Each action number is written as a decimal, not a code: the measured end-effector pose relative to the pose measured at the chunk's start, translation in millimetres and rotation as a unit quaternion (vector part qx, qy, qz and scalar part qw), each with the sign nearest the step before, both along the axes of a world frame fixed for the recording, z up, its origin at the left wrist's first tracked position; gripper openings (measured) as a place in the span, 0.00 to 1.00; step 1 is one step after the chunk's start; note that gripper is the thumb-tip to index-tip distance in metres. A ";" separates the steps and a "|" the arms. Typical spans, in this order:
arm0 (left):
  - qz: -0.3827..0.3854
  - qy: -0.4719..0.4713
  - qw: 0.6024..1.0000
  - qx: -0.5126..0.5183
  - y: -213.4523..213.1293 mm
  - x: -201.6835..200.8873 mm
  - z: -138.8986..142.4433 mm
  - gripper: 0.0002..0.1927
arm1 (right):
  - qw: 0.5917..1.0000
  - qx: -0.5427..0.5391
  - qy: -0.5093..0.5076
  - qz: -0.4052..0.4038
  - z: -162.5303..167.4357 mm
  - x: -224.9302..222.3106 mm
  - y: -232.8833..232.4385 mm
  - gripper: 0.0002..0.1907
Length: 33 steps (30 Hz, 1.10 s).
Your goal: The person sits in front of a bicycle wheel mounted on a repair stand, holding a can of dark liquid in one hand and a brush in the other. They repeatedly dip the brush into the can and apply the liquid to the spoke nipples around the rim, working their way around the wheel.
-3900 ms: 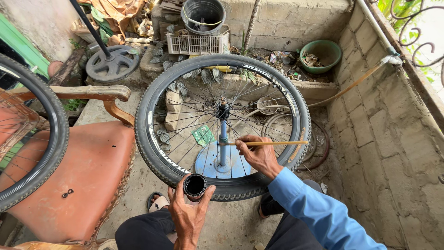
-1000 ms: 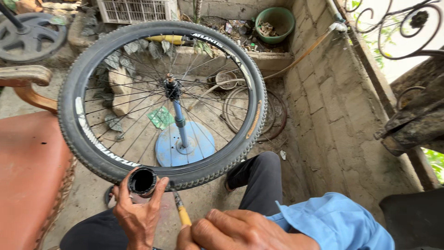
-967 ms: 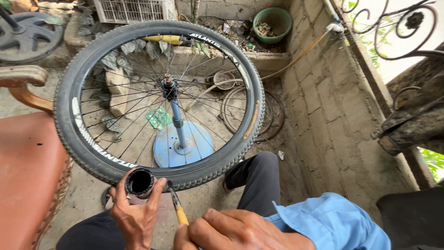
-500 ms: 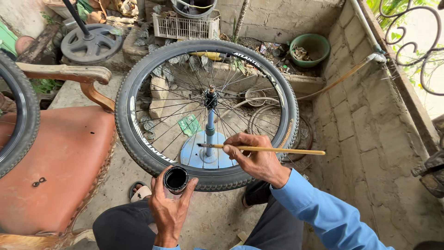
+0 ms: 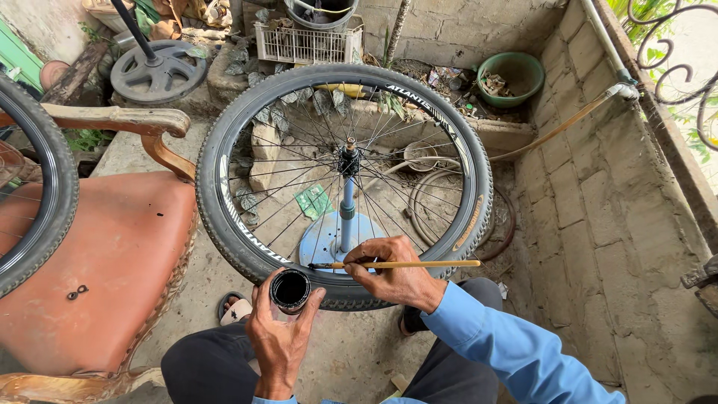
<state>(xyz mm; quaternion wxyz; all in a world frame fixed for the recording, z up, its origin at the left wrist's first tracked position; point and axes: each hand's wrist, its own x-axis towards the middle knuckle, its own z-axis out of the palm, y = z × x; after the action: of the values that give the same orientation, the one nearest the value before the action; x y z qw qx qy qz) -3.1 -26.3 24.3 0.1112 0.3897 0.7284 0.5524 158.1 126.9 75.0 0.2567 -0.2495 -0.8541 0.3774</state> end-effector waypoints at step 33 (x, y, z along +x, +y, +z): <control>0.010 -0.021 0.999 -0.041 1.6 0.3 -2.6 0.34 | 0.996 0.076 0.016 -0.033 7.7 -9.4 31.4 0.08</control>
<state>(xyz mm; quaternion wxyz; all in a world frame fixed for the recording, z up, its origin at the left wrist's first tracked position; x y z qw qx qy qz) -2.8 -24.7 21.6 0.1369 0.3658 0.7519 0.5312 148.7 158.3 82.7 0.3003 -0.2512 -0.8675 0.3068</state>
